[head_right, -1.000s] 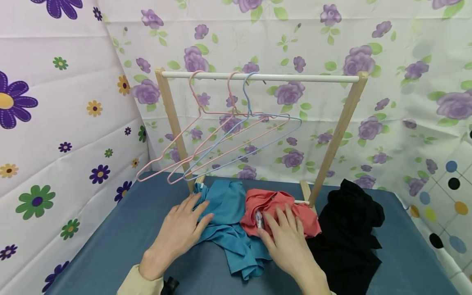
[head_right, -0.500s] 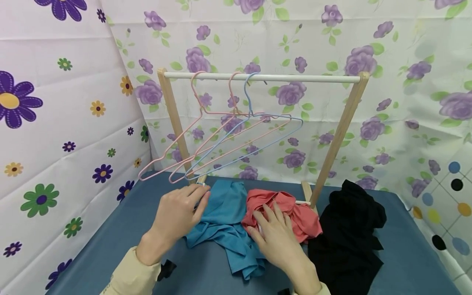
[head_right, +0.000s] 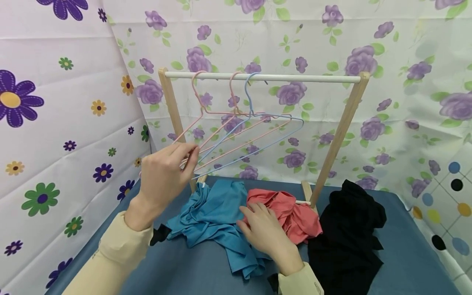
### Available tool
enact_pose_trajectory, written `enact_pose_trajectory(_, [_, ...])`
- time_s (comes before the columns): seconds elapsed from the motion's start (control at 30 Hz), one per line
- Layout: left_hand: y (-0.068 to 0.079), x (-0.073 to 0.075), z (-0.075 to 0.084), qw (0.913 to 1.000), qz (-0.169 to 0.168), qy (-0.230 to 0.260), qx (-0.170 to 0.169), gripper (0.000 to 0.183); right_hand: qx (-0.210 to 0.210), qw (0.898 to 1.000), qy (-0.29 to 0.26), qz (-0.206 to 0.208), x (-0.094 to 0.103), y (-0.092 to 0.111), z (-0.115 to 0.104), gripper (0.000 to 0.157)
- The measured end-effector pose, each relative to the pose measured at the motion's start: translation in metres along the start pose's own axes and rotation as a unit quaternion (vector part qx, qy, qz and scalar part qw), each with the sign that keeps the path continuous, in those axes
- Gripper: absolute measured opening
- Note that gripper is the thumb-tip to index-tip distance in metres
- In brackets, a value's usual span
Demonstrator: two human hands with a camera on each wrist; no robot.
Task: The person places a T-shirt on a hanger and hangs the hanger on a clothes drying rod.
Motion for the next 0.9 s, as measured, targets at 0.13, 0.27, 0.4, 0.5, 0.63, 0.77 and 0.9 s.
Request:
enact_pose_trajectory(0.13, [-0.010, -0.009, -0.001, 0.9988, -0.048, 0.001, 0.008, 0.016, 0.019, 1.000, 0.006, -0.002, -0.004, -0.013, -0.006, 0.040])
enact_pose_trajectory(0.27, [-0.011, -0.023, 0.000, 0.9943, -0.105, 0.005, 0.020, 0.020, 0.038, 0.999, 0.010, -0.011, -0.008, -0.023, -0.012, 0.041])
enact_pose_trajectory(0.4, [-0.007, -0.035, 0.000, 0.9881, -0.147, 0.012, 0.045, 0.021, 0.046, 0.999, 0.013, -0.019, -0.012, -0.031, -0.016, 0.041])
enact_pose_trajectory(0.5, [-0.004, -0.042, 0.000, 0.9854, -0.160, 0.011, 0.058, 0.019, 0.043, 0.999, 0.007, -0.027, -0.016, -0.035, -0.016, 0.042])
enact_pose_trajectory(0.63, [-0.001, -0.047, 0.000, 0.9828, -0.170, 0.008, 0.071, 0.017, 0.045, 0.998, -0.005, -0.035, -0.022, -0.039, -0.016, 0.040])
enact_pose_trajectory(0.77, [0.003, -0.052, 0.000, 0.9797, -0.184, 0.012, 0.078, 0.014, 0.040, 0.998, -0.007, -0.041, -0.028, -0.044, -0.019, 0.039])
enact_pose_trajectory(0.9, [0.005, -0.054, 0.001, 0.9830, -0.171, 0.011, 0.067, 0.013, 0.033, 0.998, -0.002, -0.050, -0.033, -0.048, -0.025, 0.039])
Point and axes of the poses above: each hand's wrist, its own y-axis away from the middle knuckle, its own x-axis out of the back of the hand, z = x × y, the point moved 6 cm from there along -y, towards the middle knuckle, and after that the axes turned 8 degrees about -x, right-handed, at the moved point
